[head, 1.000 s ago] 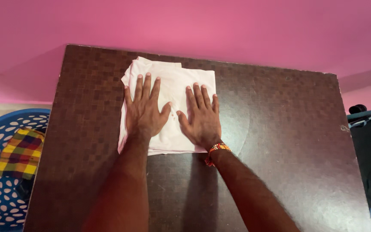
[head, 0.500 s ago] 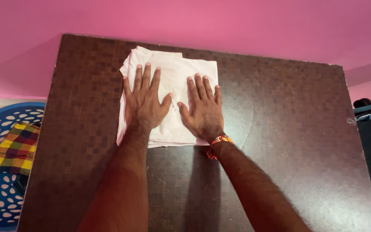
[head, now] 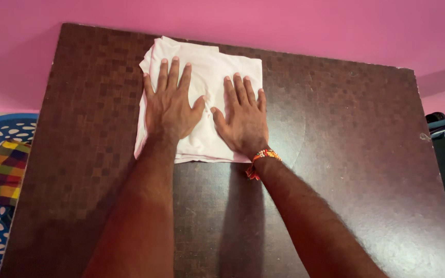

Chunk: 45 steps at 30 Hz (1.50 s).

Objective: The person picks up a white t-shirt from a laundry basket, spreads it out on a table, and folds it into a small rectangle before placing it into an open suitcase.

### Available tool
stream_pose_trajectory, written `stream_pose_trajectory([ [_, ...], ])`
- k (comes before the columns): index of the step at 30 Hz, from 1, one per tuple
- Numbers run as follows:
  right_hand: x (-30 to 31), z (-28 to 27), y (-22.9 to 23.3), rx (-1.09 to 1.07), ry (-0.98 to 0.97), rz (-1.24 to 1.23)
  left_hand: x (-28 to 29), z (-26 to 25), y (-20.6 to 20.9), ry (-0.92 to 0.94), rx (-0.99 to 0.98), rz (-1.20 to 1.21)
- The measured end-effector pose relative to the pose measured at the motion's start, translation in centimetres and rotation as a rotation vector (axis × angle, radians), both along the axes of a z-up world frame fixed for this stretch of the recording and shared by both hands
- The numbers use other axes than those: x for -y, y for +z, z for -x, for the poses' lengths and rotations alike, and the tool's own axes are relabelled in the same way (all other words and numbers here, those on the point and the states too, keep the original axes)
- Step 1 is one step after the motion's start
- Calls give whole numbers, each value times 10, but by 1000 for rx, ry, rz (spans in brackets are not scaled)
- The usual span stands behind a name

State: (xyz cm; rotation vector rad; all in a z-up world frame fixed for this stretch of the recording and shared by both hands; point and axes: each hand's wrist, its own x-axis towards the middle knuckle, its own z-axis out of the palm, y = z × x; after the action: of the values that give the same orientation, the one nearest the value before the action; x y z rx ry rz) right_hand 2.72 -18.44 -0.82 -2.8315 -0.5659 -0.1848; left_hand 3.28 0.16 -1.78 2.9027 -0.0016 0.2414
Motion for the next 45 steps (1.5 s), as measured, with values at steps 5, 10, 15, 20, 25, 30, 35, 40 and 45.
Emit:
stream_pose_trajectory([
  [5,0,-4,0,27,20,-8,0,-4,-2,-2,-8,-1],
  [10,-1,-5,-1,14,6,2,0,-7,-3,-10,-7,-9],
  [15,-1,-8,-4,29,9,20,1,-5,-2,-4,-4,3],
  [20,2,-7,-6,47,26,10,2,-4,-5,-8,46,12],
  [25,-1,-4,-7,85,21,3,0,-2,-7,-27,109,2],
  [30,2,-13,-7,-10,58,32,1,-5,-5,-23,-57,-53],
  [35,5,-29,4,-295,69,197,-2,-20,0,-17,-405,2],
  [40,-1,-51,18,-657,18,386,-1,-39,1,-5,-645,24],
  [45,-8,-61,31,-755,86,584,7,-52,17,43,-799,-29],
])
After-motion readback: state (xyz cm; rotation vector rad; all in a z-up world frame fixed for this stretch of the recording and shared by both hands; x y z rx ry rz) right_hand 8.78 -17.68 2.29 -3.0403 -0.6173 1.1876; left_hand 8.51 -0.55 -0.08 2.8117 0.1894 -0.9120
